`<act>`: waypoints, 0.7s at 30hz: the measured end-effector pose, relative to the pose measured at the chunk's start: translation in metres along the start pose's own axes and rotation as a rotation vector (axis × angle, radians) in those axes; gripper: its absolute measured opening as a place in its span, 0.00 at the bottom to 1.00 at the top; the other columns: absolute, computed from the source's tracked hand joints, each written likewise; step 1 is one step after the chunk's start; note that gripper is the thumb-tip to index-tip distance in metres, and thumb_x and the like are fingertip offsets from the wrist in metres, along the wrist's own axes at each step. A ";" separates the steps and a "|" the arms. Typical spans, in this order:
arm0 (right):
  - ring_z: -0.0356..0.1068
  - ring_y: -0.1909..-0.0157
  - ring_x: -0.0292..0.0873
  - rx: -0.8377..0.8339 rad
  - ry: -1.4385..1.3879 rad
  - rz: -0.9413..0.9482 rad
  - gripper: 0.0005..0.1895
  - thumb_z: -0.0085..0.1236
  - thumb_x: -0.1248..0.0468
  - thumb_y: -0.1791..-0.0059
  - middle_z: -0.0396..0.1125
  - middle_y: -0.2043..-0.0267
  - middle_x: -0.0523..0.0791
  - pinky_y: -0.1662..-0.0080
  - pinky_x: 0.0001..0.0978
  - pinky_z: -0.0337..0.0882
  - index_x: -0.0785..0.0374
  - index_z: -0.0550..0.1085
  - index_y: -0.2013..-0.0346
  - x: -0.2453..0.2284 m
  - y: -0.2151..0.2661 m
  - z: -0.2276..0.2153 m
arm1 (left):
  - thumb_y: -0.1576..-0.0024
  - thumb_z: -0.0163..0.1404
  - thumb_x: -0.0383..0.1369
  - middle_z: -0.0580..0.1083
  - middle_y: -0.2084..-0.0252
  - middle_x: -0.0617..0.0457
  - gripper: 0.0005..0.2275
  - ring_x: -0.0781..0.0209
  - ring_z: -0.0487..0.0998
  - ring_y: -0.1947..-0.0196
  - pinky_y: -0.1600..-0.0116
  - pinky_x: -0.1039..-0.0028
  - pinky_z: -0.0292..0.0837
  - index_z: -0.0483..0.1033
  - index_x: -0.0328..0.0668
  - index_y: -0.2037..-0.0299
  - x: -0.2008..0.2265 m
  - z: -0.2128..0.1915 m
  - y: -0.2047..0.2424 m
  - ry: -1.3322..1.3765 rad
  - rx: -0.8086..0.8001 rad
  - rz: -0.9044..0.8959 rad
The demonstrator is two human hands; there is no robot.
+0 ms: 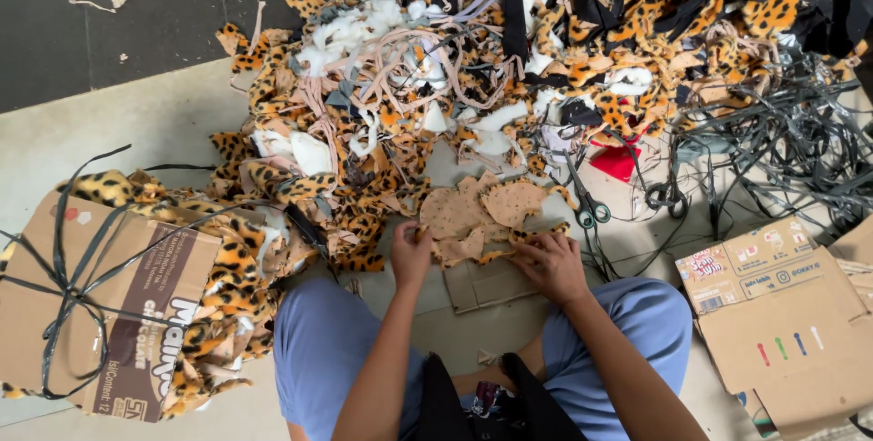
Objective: Packing leopard-print fabric scraps into a cardboard box
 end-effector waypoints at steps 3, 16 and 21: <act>0.64 0.46 0.37 0.002 0.001 0.009 0.13 0.58 0.40 0.52 0.69 0.54 0.32 0.41 0.38 0.60 0.32 0.80 0.55 0.000 0.000 0.002 | 0.43 0.52 0.25 0.75 0.49 0.34 0.17 0.45 0.79 0.47 0.50 0.61 0.78 0.70 0.38 0.43 -0.042 -0.009 -0.010 0.280 -0.027 -0.048; 0.62 0.41 0.38 0.055 0.007 0.192 0.22 0.61 0.44 0.56 0.68 0.53 0.31 0.37 0.43 0.57 0.34 0.75 0.47 0.029 0.006 0.020 | 0.35 0.50 0.38 0.69 0.50 0.51 0.08 0.49 0.72 0.49 0.53 0.62 0.73 0.78 0.51 0.51 -0.012 0.039 0.011 -0.677 0.027 0.721; 0.58 0.38 0.47 0.038 -0.051 0.268 0.18 0.60 0.45 0.56 0.64 0.50 0.36 0.34 0.57 0.49 0.39 0.76 0.53 0.022 0.005 0.002 | 0.39 0.55 0.41 0.67 0.57 0.54 0.08 0.58 0.68 0.58 0.55 0.66 0.66 0.74 0.52 0.56 0.002 0.065 0.030 -0.667 0.084 0.840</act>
Point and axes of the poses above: each hand's wrist, its own y-axis away from the middle knuckle, its own z-axis out of the palm, x = y × z, the point moved 5 cm from there along -y, towards the middle knuckle
